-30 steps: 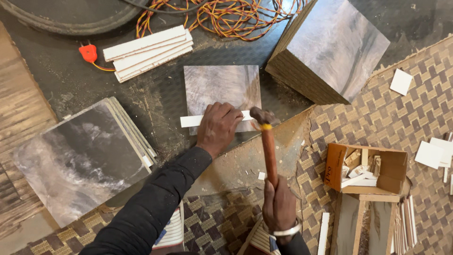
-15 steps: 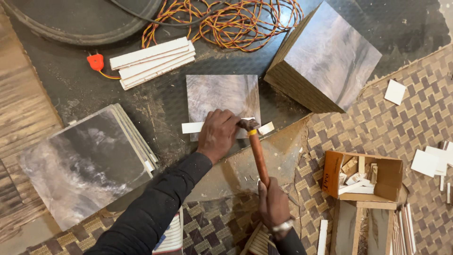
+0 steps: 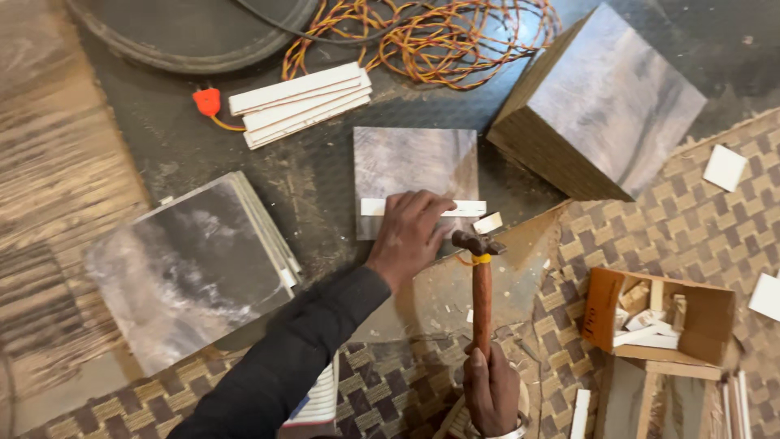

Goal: The person attaches thin white wooden strips to the edges of laminated board squares. They take nails from a cardboard box, position a strip along a board edge, and hammer nails through the strip to fasten it, repeating the process on successive boards and stacking finished pieces aside.

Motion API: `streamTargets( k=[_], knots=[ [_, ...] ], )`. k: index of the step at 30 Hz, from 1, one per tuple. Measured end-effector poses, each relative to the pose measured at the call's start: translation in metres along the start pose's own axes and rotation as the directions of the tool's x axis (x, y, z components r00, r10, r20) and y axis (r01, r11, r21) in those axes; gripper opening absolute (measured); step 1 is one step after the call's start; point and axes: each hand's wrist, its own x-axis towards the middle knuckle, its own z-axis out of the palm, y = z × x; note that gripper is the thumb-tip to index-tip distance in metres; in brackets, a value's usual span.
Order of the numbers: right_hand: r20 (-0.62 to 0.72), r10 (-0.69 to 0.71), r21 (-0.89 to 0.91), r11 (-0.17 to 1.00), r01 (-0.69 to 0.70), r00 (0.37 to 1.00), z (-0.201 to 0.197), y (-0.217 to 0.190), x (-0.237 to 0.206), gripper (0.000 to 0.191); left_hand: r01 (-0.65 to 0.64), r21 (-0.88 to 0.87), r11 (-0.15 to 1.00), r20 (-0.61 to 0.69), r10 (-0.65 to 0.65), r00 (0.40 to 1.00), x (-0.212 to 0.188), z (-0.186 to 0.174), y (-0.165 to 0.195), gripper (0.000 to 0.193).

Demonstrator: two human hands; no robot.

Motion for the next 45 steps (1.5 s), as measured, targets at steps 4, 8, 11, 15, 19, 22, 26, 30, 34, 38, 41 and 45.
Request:
streamTargets(
  k=[4,8,11,15,19,22,26,30,34,38,41,45],
  knots=[
    [0.038,-0.011,-0.008,1.000,0.011,0.999,0.003,0.007,-0.006,0.029,0.037,0.274,0.961,0.033,-0.048,0.998,-0.039,-0.054,-0.001,0.018],
    [0.064,0.005,0.068,0.998,-0.009,0.998,0.012,0.006,-0.006,0.030,0.136,0.578,0.805,0.109,-0.241,0.965,-0.070,-0.104,0.008,0.029],
    [0.097,-0.020,0.081,0.997,0.012,0.995,0.017,-0.002,-0.004,0.031,0.152,0.694,0.704,0.217,-0.405,0.888,-0.072,-0.116,0.018,0.031],
    [0.150,-0.082,0.078,0.994,0.071,0.985,0.015,-0.014,-0.006,0.029,0.208,0.568,0.797,0.130,-0.336,0.933,-0.071,-0.129,0.023,0.039],
    [0.147,-0.118,0.018,0.993,0.117,0.982,0.010,-0.020,-0.011,0.028,0.159,0.557,0.815,0.123,-0.270,0.955,-0.078,-0.141,0.021,0.045],
    [0.141,-0.123,0.022,0.992,0.122,0.982,0.010,-0.020,-0.011,0.028,0.220,0.504,0.835,0.157,-0.339,0.928,-0.080,-0.146,0.017,0.035],
    [0.136,-0.078,0.029,0.997,0.075,0.988,0.010,-0.018,-0.010,0.029,0.237,0.479,0.845,0.151,-0.345,0.926,-0.083,-0.150,0.016,0.034],
    [0.127,-0.063,-0.025,0.997,0.066,0.990,0.009,-0.017,-0.009,0.029,0.214,0.514,0.831,0.086,-0.298,0.951,-0.087,-0.148,0.014,0.033],
    [0.144,-0.086,-0.003,0.996,0.087,0.986,0.009,-0.014,-0.009,0.029,0.203,0.538,0.818,0.119,-0.312,0.943,-0.090,-0.145,0.009,0.015],
    [0.139,-0.075,0.011,0.997,0.074,0.987,0.012,-0.012,-0.010,0.030,0.116,0.606,0.787,0.196,-0.289,0.937,-0.090,-0.142,0.005,0.016],
    [0.146,-0.064,0.029,0.998,0.061,0.987,0.014,-0.010,-0.011,0.030,0.050,0.654,0.755,0.240,-0.269,0.933,-0.088,-0.138,0.003,0.014],
    [0.146,-0.039,0.015,0.999,0.037,0.989,0.012,-0.010,-0.013,0.031,0.042,0.693,0.720,0.199,-0.246,0.949,-0.084,-0.134,0.003,0.013]
  ],
)
